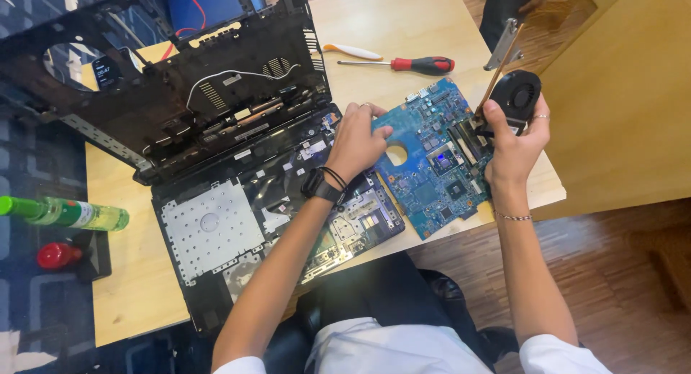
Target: Cleaning a laptop motherboard with a brush and installing a cooling fan using a screwdriver
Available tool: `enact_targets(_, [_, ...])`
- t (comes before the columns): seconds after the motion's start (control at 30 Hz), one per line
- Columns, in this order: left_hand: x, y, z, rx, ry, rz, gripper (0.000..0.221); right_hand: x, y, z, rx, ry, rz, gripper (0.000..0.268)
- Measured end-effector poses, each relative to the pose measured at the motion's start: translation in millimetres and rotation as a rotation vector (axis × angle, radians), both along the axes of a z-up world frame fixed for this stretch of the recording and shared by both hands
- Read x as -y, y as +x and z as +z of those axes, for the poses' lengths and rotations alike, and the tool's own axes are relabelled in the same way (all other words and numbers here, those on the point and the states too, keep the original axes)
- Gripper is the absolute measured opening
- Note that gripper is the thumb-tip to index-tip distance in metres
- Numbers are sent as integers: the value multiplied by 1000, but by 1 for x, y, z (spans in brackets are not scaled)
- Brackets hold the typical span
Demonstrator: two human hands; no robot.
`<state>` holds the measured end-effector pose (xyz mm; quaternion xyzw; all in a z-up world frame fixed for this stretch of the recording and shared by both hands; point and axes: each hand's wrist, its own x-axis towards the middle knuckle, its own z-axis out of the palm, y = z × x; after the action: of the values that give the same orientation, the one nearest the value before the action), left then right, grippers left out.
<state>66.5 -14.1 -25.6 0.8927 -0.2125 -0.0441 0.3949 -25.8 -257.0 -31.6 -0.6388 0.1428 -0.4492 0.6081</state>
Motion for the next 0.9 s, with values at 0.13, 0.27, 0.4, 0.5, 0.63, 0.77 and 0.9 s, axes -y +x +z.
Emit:
enact_targets(0.13, [-16,-6,8,-82,-12,61,32,-6,2,3,44,33,35,68])
enact_targets(0.27, [-42,-25,15,-206,-59,141,27,-20,-11,26,72,-92,72,74])
enact_targets(0.4, [-64,-72,43,-464,-449,247,28,-22,-28,43,116,-233,89,80])
enact_targets(0.5, [-71,-86,64,-675,-467,342,20,-31,-44,61,18,-298,49,74])
enact_targets(0.63, [-73,-95,57,-661,-481,403,31,-37,-51,64,8,-317,49,75])
enact_targets(0.77, [-75,-101,63,-607,-384,385,31,-47,-58,76,-52,-373,39,74])
enact_targets(0.9, [-87,-102,50,-217,-25,289,36,-47,-58,81,-122,-402,58,78])
